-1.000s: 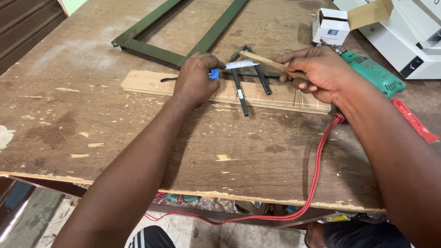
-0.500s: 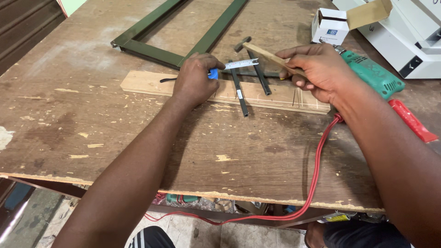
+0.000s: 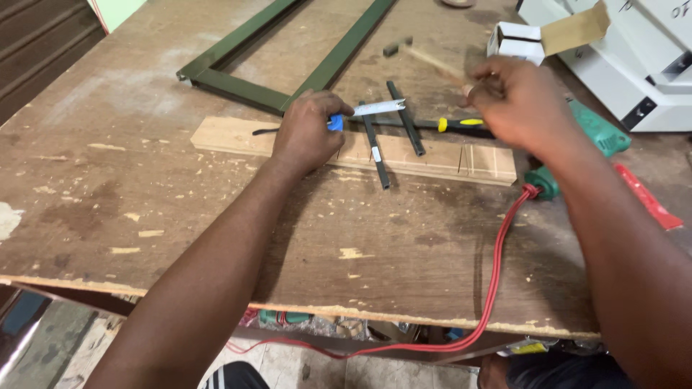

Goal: The person uses a power drill to remove screws from a green metal window frame. They then use a hammer to tap out metal rods from the frame's corner joints and measure the components with a tape measure.

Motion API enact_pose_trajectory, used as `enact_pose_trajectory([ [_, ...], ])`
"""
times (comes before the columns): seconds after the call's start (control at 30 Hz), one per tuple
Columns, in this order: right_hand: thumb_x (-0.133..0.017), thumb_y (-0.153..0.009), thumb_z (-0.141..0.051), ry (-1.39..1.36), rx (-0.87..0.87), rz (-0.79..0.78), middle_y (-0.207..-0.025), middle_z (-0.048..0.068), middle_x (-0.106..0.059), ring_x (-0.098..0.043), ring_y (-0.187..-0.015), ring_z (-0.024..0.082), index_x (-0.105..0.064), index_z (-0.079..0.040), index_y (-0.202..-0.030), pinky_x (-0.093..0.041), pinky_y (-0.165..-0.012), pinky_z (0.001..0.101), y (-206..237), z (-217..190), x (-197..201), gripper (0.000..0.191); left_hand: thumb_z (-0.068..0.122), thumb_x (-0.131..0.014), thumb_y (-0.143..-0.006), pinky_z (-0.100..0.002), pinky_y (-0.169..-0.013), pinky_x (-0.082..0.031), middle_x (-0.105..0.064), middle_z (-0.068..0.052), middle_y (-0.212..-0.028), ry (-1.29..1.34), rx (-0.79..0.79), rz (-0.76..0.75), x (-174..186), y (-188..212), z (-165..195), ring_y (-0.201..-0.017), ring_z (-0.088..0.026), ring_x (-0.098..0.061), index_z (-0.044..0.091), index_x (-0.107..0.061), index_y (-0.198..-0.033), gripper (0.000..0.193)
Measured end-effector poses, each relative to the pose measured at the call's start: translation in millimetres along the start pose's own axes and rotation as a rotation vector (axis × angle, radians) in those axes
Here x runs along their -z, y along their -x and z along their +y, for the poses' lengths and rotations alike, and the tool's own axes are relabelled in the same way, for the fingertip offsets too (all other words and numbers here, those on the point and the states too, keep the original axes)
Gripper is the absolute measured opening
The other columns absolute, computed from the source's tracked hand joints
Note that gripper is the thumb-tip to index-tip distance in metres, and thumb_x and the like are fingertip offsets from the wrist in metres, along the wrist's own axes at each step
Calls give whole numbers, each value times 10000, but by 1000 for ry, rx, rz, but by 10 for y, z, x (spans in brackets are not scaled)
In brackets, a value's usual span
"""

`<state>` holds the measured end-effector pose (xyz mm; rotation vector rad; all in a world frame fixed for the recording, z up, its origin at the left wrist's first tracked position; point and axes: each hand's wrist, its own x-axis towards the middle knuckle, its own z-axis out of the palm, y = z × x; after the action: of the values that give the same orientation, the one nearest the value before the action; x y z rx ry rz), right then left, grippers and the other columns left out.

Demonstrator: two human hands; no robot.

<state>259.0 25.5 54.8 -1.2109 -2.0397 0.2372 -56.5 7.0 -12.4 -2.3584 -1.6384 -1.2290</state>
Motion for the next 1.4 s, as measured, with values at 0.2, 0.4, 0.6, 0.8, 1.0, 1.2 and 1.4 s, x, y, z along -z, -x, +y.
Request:
enact_pose_trajectory([
  [0.2, -757, -859, -231, 176, 105, 68, -876, 175, -753, -736, -742, 308, -788, -98, -1127, -576, -721, 401, 72, -135, -19, 301, 18, -690, -703, -429, -980, -505, -736, -87, -1066, 5, -40, 19, -5, -2, -11, -1077, -326, -624, 94, -792, -1000, 324],
  [0.4, -767, -853, -192, 316, 300, 72, -904, 140, -775, -740, -785, 323, -800, -70, -1022, -588, -735, 425, 116, -274, -172, 211, 30, -721, -690, -414, -1003, -503, -739, -66, -1087, 1, 16, -7, 14, -11, 36, -1091, -301, -628, 93, -793, -999, 324],
  [0.6, -770, -855, -174, 242, 323, 107, -918, 156, -770, -749, -762, 299, -801, -52, -1033, -596, -714, 393, 132, -272, -179, 218, 14, -728, -695, -396, -1026, -497, -746, -48, -1107, -9, 54, -31, 16, -33, 49, -1107, -272, -631, 102, -797, -1008, 332],
  [0.8, -788, -841, -190, 195, 185, 55, -888, 165, -773, -741, -691, 290, -806, -61, -1040, -586, -673, 377, 96, -232, -157, 238, 8, -722, -699, -390, -1032, -498, -747, -48, -1113, -14, 51, -45, 34, -24, 62, -1117, -265, -630, 95, -796, -1021, 342],
  [1.0, -783, -860, -176, 187, 204, 69, -914, 157, -780, -748, -714, 273, -801, -51, -1045, -590, -678, 371, 93, -218, -186, 224, -15, -719, -688, -385, -1045, -491, -740, -45, -1127, -5, 65, -47, 46, -22, 83, -1128, -258, -627, 93, -793, -1040, 375],
  [1.2, -772, -852, -159, 141, 145, 56, -923, 150, -783, -760, -731, 257, -797, -47, -1061, -597, -693, 360, 95, -208, -183, 238, -7, -734, -690, -383, -1045, -488, -737, -45, -1129, -21, 51, -51, 50, -22, 87, -1130, -254, -625, 96, -792, -1044, 373],
  [1.4, -787, -845, -177, 148, 125, 52, -910, 150, -780, -761, -734, 250, -803, -59, -1065, -591, -696, 350, 91, -207, -190, 250, 7, -739, -691, -393, -1029, -493, -741, -53, -1114, -10, 51, -45, 40, -19, 70, -1116, -269, -625, 91, -791, -1029, 352],
])
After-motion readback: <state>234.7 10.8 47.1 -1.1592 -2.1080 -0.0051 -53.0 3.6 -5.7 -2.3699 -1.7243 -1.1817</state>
